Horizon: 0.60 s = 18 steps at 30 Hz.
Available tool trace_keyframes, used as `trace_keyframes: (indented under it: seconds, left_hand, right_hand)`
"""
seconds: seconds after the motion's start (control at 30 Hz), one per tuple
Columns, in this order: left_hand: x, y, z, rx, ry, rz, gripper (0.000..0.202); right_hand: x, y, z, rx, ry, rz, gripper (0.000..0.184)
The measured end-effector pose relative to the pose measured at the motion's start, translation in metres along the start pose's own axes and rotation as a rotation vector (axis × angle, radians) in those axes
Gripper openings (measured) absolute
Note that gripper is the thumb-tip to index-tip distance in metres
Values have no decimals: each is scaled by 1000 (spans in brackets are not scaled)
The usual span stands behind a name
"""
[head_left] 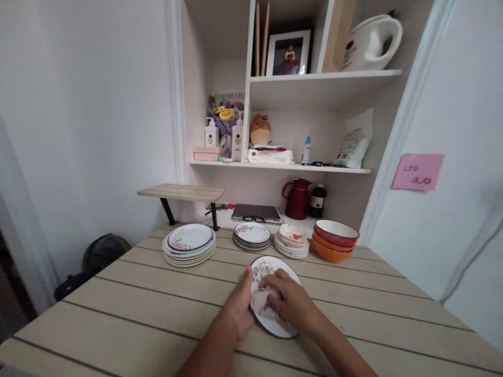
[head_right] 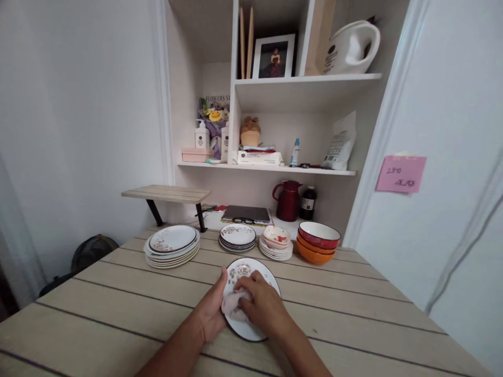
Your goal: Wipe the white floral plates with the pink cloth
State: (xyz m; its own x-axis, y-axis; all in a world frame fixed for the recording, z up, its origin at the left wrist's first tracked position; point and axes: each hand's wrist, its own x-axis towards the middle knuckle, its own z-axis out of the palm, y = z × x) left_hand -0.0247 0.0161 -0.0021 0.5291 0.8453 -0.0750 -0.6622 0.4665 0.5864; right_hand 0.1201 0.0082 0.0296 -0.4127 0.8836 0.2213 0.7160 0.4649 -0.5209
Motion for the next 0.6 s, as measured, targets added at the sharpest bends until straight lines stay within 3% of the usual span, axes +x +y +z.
trace_keyframes:
  seconds: [0.1,0.2,0.27,0.33,0.47,0.6]
  left_hand:
    - [0,0,1,14,20,13,71]
    - [1,0,1,26,56,40,71]
    - [0,-1,1,24,49,45,70]
    - [0,-1,2,22,33,44,69]
    - [-2,-1,3,34,35,37,69]
    - [-2,-1,3,35,15,19,71]
  right_hand:
    - [17,4,7,19,147,29,45]
    - [20,19,-3,-75,220,110,43]
    - [13,28,-14,-166,179,197,37]
    - [2,33,-23,-225,53,232,31]
    - [-13,26,-25,-153,-179,51,24]
    - [-3,8,-6,3,-81,-21,28]
